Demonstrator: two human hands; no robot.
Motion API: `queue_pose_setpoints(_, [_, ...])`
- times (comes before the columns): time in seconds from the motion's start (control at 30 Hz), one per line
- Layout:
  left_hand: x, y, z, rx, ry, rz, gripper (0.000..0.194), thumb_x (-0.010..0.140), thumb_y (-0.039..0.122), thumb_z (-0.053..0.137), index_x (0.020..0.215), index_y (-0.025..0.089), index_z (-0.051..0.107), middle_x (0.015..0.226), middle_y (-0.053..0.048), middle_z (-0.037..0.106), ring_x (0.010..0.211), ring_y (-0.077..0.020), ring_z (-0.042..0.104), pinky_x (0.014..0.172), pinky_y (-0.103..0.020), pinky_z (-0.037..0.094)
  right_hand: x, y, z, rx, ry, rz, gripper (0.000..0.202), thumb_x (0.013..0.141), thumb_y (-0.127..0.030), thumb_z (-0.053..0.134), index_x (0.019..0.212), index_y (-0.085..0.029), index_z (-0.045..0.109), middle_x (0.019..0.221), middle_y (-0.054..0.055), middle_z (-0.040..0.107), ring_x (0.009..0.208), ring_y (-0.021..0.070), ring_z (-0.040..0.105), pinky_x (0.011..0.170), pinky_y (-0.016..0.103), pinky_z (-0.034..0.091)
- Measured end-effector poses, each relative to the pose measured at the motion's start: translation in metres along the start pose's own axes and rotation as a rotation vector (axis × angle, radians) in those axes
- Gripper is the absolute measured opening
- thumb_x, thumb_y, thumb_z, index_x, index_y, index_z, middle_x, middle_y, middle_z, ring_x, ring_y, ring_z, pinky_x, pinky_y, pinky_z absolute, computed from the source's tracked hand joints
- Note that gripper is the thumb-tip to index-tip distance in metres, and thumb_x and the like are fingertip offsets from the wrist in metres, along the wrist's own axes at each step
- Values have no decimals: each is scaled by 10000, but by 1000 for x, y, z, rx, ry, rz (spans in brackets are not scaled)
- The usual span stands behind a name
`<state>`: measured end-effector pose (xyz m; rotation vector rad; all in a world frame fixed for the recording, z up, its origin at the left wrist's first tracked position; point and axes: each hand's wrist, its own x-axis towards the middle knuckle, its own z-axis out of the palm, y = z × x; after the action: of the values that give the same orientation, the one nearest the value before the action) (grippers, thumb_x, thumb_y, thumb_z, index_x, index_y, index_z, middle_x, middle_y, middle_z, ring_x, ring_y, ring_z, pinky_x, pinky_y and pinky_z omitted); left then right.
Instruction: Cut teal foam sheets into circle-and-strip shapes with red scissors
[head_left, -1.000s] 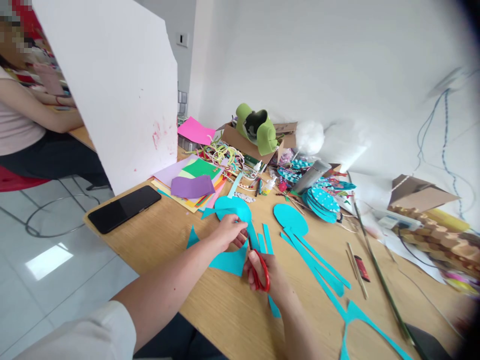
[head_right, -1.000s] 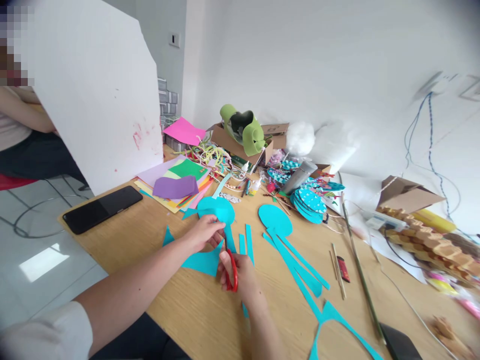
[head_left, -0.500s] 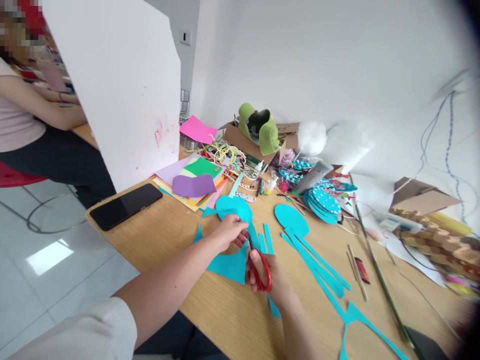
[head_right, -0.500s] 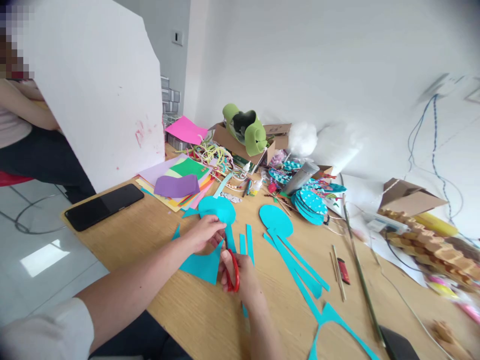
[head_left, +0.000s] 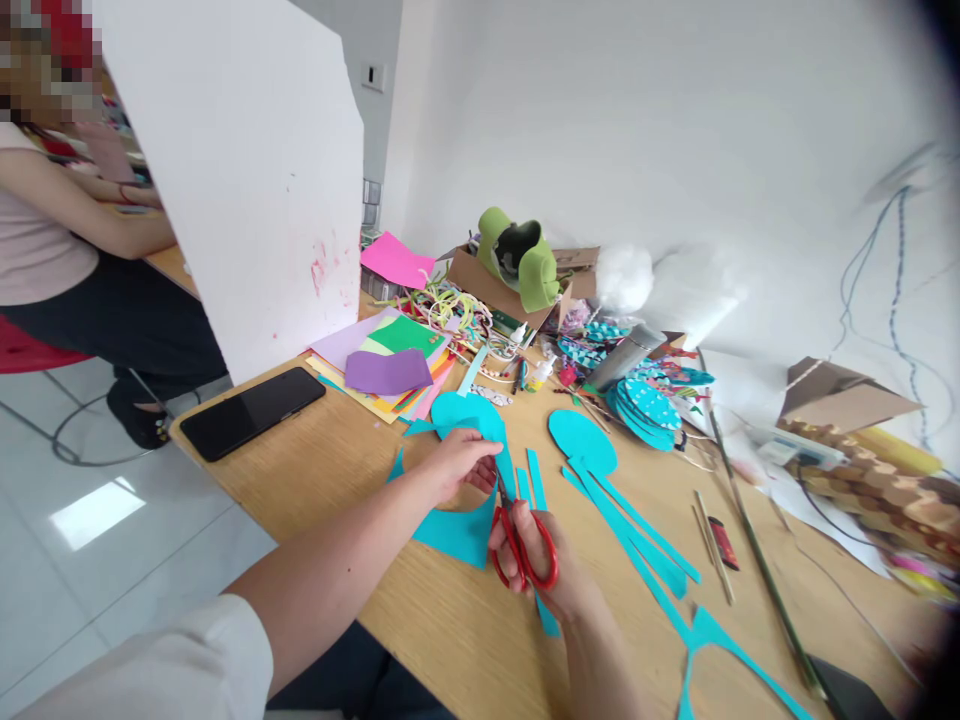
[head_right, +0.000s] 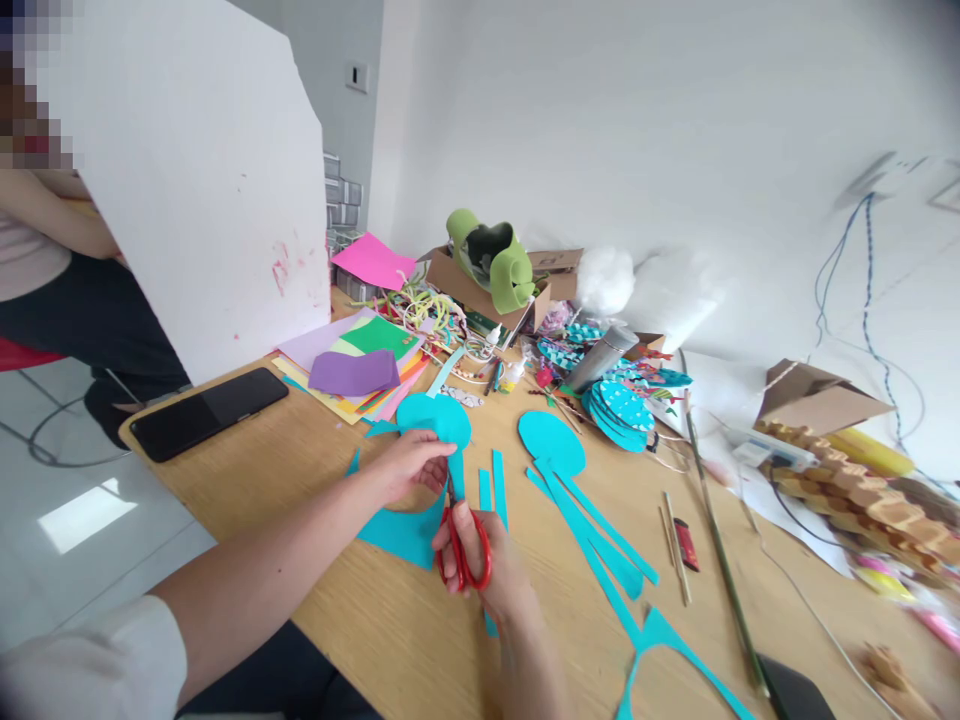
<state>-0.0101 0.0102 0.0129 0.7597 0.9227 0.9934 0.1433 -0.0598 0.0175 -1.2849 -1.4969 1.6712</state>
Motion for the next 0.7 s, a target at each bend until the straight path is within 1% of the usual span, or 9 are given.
queue_pose_setpoints(0.1, [-2, 0, 2, 77, 28, 18, 200, 753, 304, 632, 680, 146, 533, 538, -3, 611, 427, -117, 573, 441, -229, 465, 1, 0, 1, -41, 21, 4, 620, 810, -719, 439, 674, -139, 609, 430, 3, 527, 344, 88, 479, 315, 183, 307])
queue_pose_setpoints(0.3, [-2, 0, 5, 180, 130, 38, 166, 830, 238, 545, 688, 165, 500, 520, 22, 582, 427, -128, 582, 408, -221, 454, 7, 2, 1, -126, 51, 88, 639, 723, -778, 482, 664, -149, 582, 444, 17, 569, 349, 105, 516, 327, 197, 349])
queue_pose_setpoints(0.43, [-1, -2, 7, 221, 143, 47, 177, 838, 201, 529, 672, 173, 472, 491, 41, 547, 408, -131, 574, 390, -215, 440, 8, 2, 2, -169, 76, 99, 668, 695, -811, 467, 650, -154, 582, 440, 21, 574, 341, 106, 517, 323, 200, 359])
queue_pose_setpoints(0.53, [-1, -4, 7, 233, 136, 55, 180, 846, 200, 520, 674, 172, 476, 487, 37, 549, 408, -134, 574, 398, -219, 444, 9, 2, 2, -190, 99, 113, 689, 667, -837, 459, 622, -160, 578, 424, 23, 565, 328, 104, 507, 316, 201, 354])
queue_pose_setpoints(0.7, [0, -4, 6, 254, 133, 51, 189, 845, 192, 513, 660, 174, 479, 463, 33, 549, 393, -139, 557, 394, -229, 441, 10, 4, 2, -200, 89, 114, 681, 663, -839, 464, 620, -169, 578, 428, 32, 576, 328, 108, 515, 313, 200, 341])
